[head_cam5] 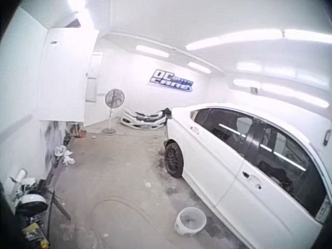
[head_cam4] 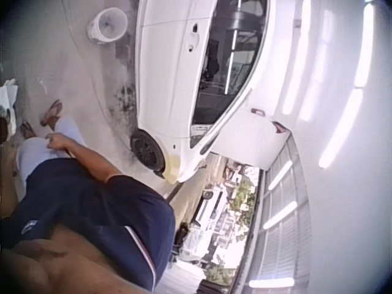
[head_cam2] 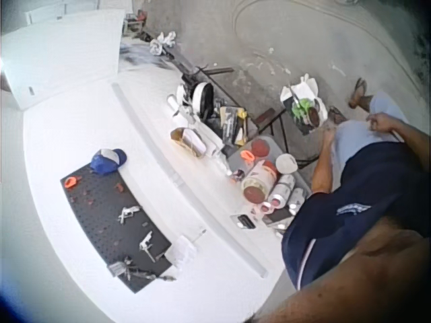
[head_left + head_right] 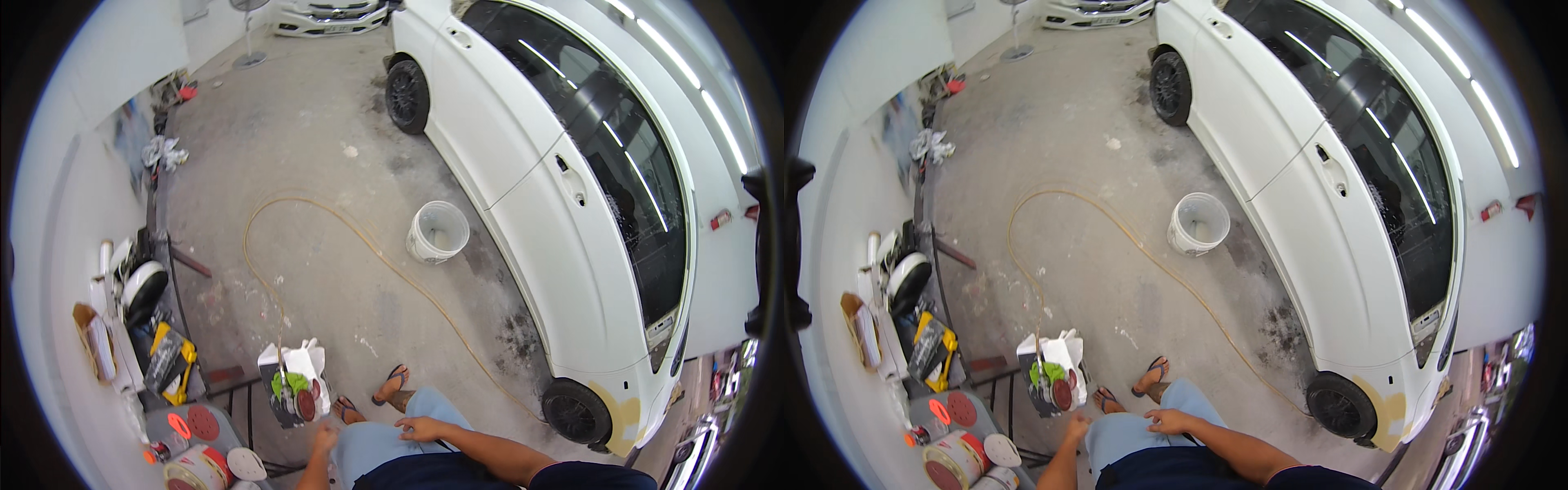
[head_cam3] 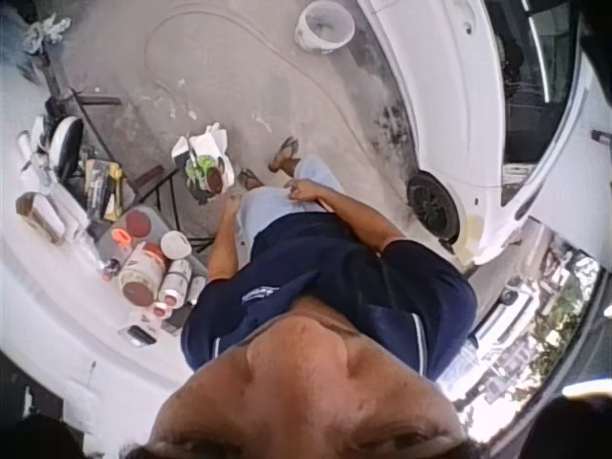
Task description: The person sands the exterior surface of a white car door using a sanding block and a green cloth. They repeatedly dip the sanding block into a bucket of water and wipe the door while sanding. The person opens the door to sand the inner edge and continues sanding the outer panel.
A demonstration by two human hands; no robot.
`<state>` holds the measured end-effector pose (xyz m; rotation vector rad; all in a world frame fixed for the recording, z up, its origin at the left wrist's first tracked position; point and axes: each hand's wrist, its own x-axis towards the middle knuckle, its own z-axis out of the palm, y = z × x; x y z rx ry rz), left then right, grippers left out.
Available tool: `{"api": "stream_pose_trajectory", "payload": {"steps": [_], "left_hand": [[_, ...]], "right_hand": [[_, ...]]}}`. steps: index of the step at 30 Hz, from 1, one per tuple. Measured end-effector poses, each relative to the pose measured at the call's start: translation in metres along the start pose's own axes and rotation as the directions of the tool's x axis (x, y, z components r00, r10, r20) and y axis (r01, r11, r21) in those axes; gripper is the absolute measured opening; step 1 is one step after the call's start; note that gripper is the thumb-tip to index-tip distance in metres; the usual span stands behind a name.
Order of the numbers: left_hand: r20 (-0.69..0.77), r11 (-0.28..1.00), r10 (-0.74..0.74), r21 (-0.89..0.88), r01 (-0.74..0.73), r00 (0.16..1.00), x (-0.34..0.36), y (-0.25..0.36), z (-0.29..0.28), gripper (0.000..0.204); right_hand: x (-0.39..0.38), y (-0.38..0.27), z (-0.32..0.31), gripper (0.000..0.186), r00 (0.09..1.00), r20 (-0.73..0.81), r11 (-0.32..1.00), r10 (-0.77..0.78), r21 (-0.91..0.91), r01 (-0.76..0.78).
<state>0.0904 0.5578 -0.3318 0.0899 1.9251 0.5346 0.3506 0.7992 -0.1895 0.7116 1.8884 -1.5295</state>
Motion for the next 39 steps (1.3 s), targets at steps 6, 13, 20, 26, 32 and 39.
{"api": "stream_pose_trajectory", "payload": {"steps": [6, 13, 20, 26, 32, 39], "left_hand": [[0.668, 0.939, -0.110, 0.312, -0.143, 0.736, -0.020, 0.083, 0.001, 0.085], [0.631, 0.865, -0.058, 0.419, -0.277, 0.774, 0.028, 0.294, 0.020, 0.080], [0.363, 0.540, 0.230, 0.724, -0.429, 0.903, 0.080, 0.530, 0.064, 0.063], [0.447, 0.308, 0.193, 0.818, -0.486, 0.874, 0.106, 0.703, 0.074, 0.060], [0.458, 0.006, 0.096, 0.888, -0.460, 0.884, 0.197, 0.890, 0.087, 0.078], [0.757, -0.509, -0.148, 0.494, -0.705, 0.637, 0.295, 1.065, 0.117, 0.070]], "right_hand": [[0.007, 0.016, -0.089, 0.070, 0.944, 0.084, 0.907, 0.319, -0.316, -0.278], [0.018, 0.071, -0.235, 0.070, 0.842, -0.249, 0.878, 0.478, 0.117, -0.464], [0.031, 0.113, -0.354, 0.044, 0.973, -0.168, 0.987, 0.157, 0.036, -0.154], [0.053, 0.096, -0.425, 0.044, 0.781, -0.494, 0.903, 0.382, 0.377, -0.204], [0.107, 0.023, -0.485, 0.040, 0.311, -0.344, 0.323, 0.886, 0.939, 0.118], [0.184, -0.096, -0.524, 0.039, 0.178, -0.001, -0.025, 0.984, 0.989, 0.145]]}}
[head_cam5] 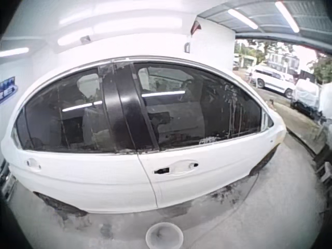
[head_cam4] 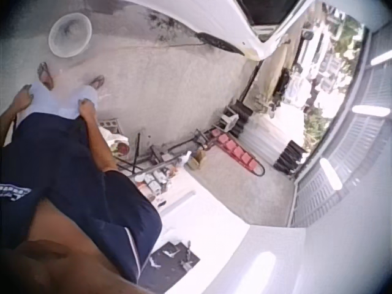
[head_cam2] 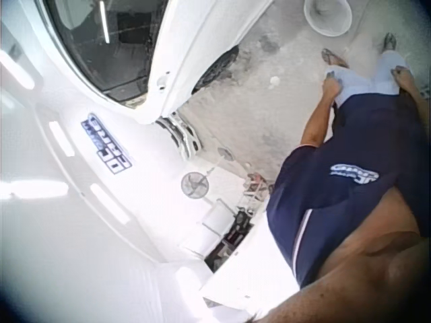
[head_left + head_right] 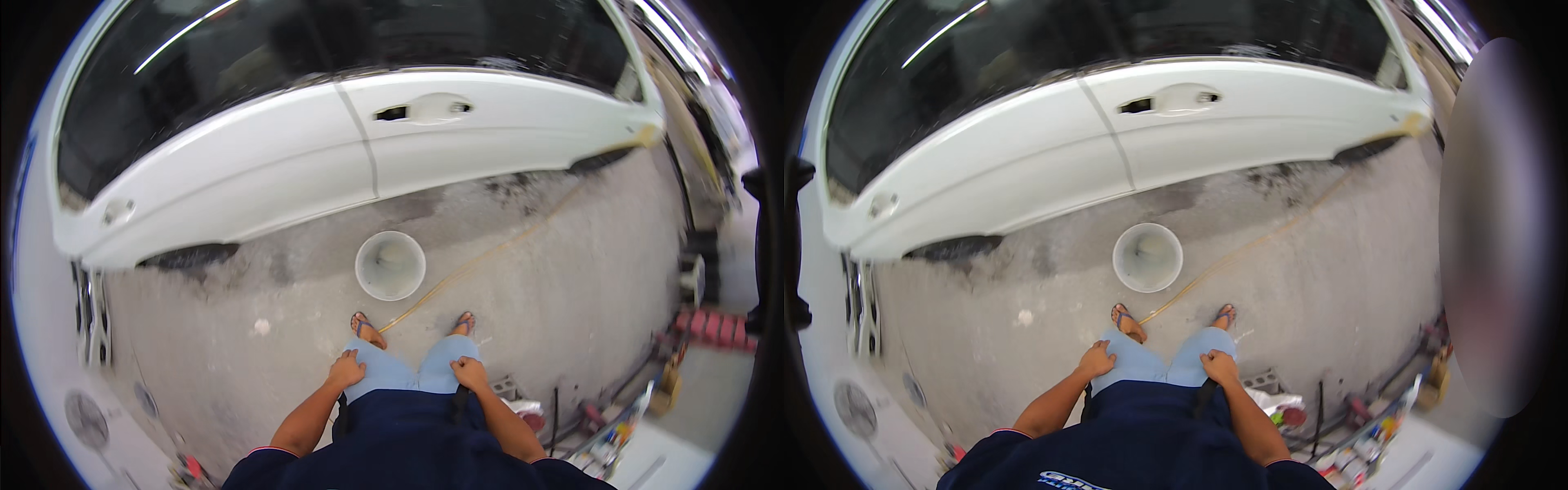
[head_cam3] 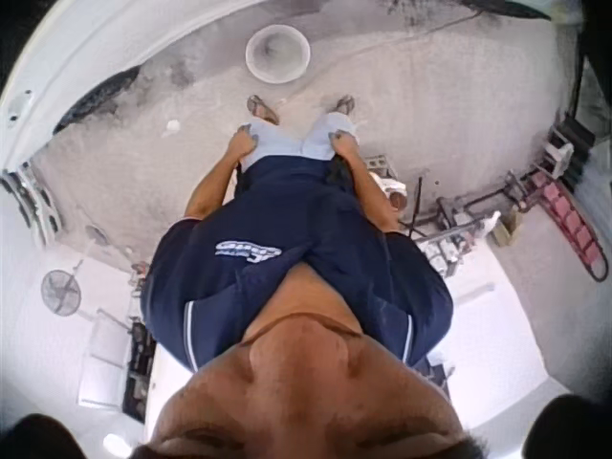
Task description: The person sands the exterior surface of a white car door using a sanding block and a green cloth. They repeatedly dip the sanding block into a bucket of water and wipe the door while sanding. The person opens the door to sand the inner edge and continues sanding the outer panel.
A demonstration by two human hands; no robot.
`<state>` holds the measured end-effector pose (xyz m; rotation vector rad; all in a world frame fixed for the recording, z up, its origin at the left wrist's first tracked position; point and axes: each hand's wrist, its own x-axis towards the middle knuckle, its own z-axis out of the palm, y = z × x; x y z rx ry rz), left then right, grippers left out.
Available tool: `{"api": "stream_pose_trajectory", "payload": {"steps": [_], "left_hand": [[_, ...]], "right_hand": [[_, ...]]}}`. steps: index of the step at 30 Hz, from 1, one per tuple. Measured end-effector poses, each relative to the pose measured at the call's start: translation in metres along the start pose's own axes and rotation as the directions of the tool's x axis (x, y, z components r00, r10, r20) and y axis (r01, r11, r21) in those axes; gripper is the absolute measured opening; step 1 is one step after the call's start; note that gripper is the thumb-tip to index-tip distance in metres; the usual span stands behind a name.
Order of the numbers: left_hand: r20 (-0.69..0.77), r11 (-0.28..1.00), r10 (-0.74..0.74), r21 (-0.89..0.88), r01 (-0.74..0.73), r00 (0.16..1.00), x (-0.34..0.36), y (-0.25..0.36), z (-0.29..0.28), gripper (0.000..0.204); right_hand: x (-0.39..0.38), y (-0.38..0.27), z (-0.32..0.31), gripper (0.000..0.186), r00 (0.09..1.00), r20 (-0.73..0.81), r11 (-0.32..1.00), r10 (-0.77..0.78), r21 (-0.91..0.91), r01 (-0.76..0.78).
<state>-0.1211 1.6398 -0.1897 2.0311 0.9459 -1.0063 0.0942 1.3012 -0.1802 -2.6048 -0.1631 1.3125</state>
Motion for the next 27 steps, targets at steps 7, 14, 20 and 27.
{"api": "stream_pose_trajectory", "payload": {"steps": [7, 14, 20, 27], "left_hand": [[-0.272, 0.782, 0.596, -0.017, -0.623, 0.755, 0.114, 0.040, -0.093, 0.060], [-0.018, 0.742, 0.634, 0.294, -0.602, 0.773, 0.161, 0.134, -0.110, 0.049], [0.407, 0.576, 0.454, 0.545, -0.609, 0.793, 0.145, 0.155, -0.003, 0.055], [0.653, 0.251, 0.658, 0.278, -0.927, 0.374, 0.023, 0.219, 0.136, 0.050]], "right_hand": [[-0.054, 0.023, 0.059, 0.050, 0.930, -0.024, 0.914, 0.367, 0.198, -0.355], [-0.109, 0.078, 0.126, 0.045, 0.874, -0.438, 0.761, 0.212, 0.635, 0.133], [-0.182, 0.110, 0.257, 0.044, 0.718, -0.539, 0.566, 0.440, 0.787, 0.244], [-0.271, 0.108, 0.438, 0.046, 0.474, 0.139, 0.179, 0.870, 0.806, -0.564]]}}
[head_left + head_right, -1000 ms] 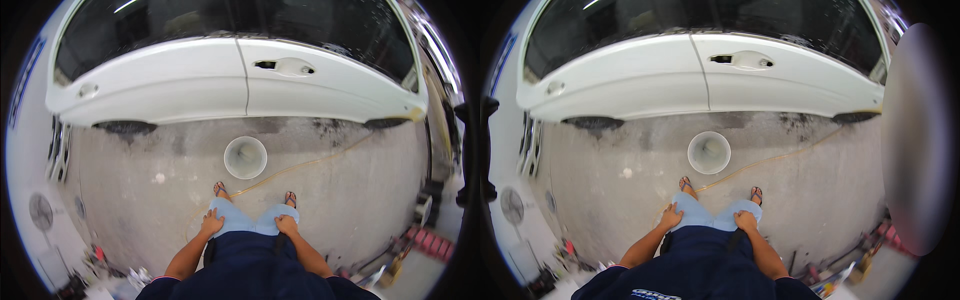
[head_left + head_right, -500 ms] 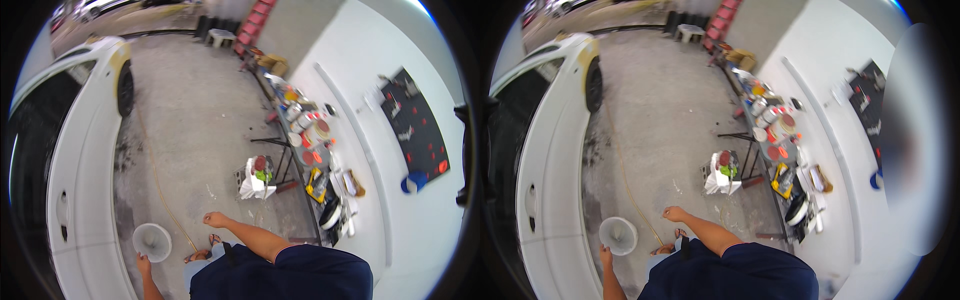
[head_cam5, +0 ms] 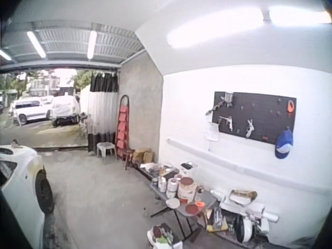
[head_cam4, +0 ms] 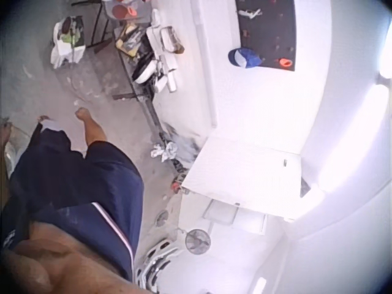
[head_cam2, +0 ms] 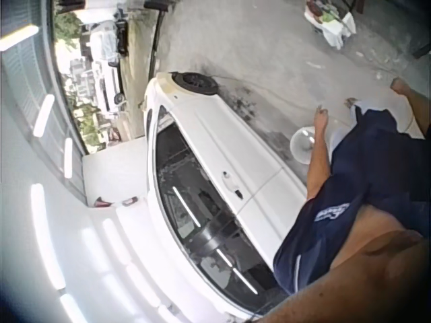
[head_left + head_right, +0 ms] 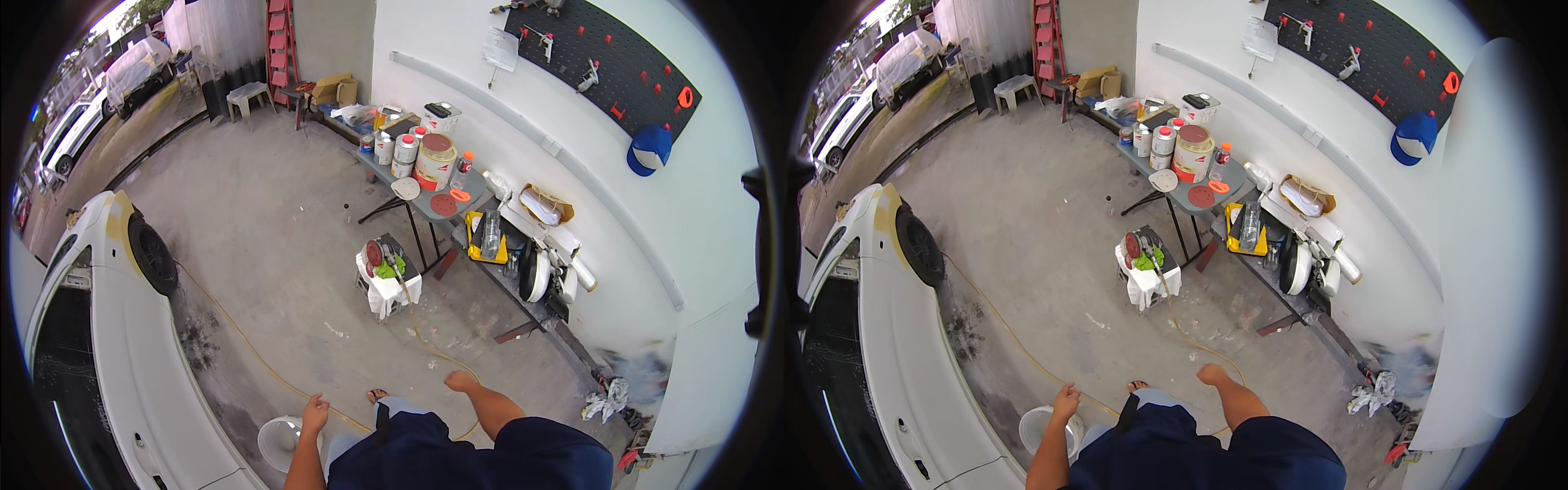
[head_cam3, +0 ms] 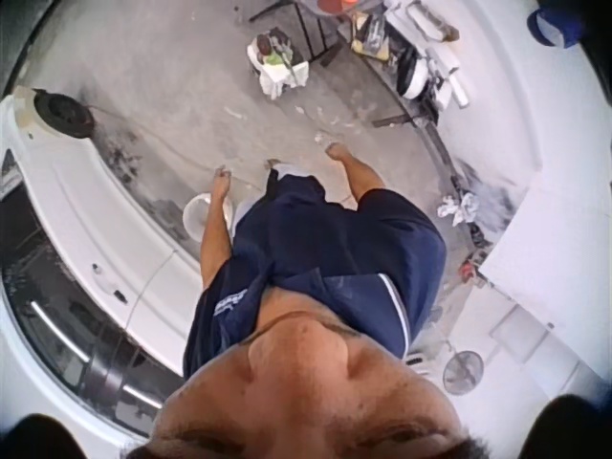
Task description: The person sands the exterior surface of a white car door using a sanding block and a green cloth. They repeatedly dip the sanding block into a bucket of water and wipe the door while sanding. The person opens the door to sand the inner edge and continues sanding the outer panel.
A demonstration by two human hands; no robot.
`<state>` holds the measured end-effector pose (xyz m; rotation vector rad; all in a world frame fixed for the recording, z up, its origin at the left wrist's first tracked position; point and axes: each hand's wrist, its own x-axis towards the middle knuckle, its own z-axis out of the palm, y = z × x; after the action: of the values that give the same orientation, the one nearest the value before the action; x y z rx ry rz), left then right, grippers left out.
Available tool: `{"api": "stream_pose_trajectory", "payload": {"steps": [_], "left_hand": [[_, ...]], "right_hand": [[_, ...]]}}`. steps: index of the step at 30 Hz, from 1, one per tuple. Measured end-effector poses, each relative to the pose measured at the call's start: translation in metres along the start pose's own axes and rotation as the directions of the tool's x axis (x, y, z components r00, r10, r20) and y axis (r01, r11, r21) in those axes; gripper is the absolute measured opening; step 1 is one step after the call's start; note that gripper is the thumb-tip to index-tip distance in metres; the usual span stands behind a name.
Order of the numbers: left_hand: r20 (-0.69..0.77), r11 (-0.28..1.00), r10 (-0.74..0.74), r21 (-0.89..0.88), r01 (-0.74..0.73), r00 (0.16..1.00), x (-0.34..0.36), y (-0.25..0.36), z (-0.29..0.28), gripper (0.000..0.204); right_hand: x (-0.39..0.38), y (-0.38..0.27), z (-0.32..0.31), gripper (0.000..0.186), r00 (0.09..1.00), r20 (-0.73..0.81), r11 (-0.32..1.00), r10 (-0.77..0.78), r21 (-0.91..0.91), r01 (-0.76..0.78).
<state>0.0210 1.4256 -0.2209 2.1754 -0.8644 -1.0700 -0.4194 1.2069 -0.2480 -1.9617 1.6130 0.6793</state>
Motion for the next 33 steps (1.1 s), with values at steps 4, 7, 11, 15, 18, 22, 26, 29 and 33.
{"api": "stream_pose_trajectory", "payload": {"steps": [4, 7, 11, 15, 18, 22, 26, 29, 33], "left_hand": [[-0.003, 0.987, 0.152, -0.052, -0.152, 0.988, -0.014, 0.086, -0.021, 0.047], [-0.024, 0.976, 0.213, -0.048, -0.214, 0.977, -0.046, 0.078, -0.041, 0.047], [-0.108, 0.969, 0.010, -0.244, -0.037, 0.994, -0.110, -0.029, -0.040, 0.047], [0.012, 0.889, -0.290, -0.368, 0.274, 0.957, -0.224, -0.181, -0.030, 0.048], [0.186, 0.801, -0.516, -0.243, 0.548, 0.836, -0.313, -0.267, -0.020, 0.047], [0.253, 0.640, -0.693, -0.217, 0.737, 0.675, -0.388, -0.313, 0.008, 0.047], [0.267, 0.588, -0.698, -0.316, 0.744, 0.665, -0.410, -0.309, 0.032, 0.047], [0.277, 0.570, -0.682, -0.379, 0.729, 0.677, -0.410, -0.298, 0.047, 0.047], [0.286, 0.561, -0.663, -0.422, 0.713, 0.691, -0.399, -0.282, 0.062, 0.047]], "right_hand": [[-0.027, 0.058, 0.029, 0.046, 0.960, 0.199, 0.962, -0.194, -0.155, 0.227], [-0.050, 0.062, 0.046, 0.040, 0.965, 0.197, 0.983, -0.173, 0.095, 0.156], [-0.081, 0.026, 0.058, 0.041, 0.965, 0.047, 0.935, -0.257, 0.265, 0.236], [-0.110, -0.036, 0.058, 0.041, 0.930, -0.083, 0.892, -0.359, 0.262, 0.367], [-0.132, -0.083, 0.056, 0.040, 0.871, -0.157, 0.826, -0.465, 0.276, 0.491], [-0.162, -0.134, 0.057, 0.042, 0.871, 0.042, 0.872, -0.489, 0.032, 0.488], [-0.193, -0.163, 0.062, 0.044, 0.775, 0.184, 0.793, -0.604, 0.051, 0.606], [-0.209, -0.164, 0.064, 0.045, 0.721, 0.206, 0.747, -0.662, 0.100, 0.658], [-0.209, -0.135, 0.056, 0.046, 0.747, 0.200, 0.771, -0.634, 0.086, 0.631]]}}
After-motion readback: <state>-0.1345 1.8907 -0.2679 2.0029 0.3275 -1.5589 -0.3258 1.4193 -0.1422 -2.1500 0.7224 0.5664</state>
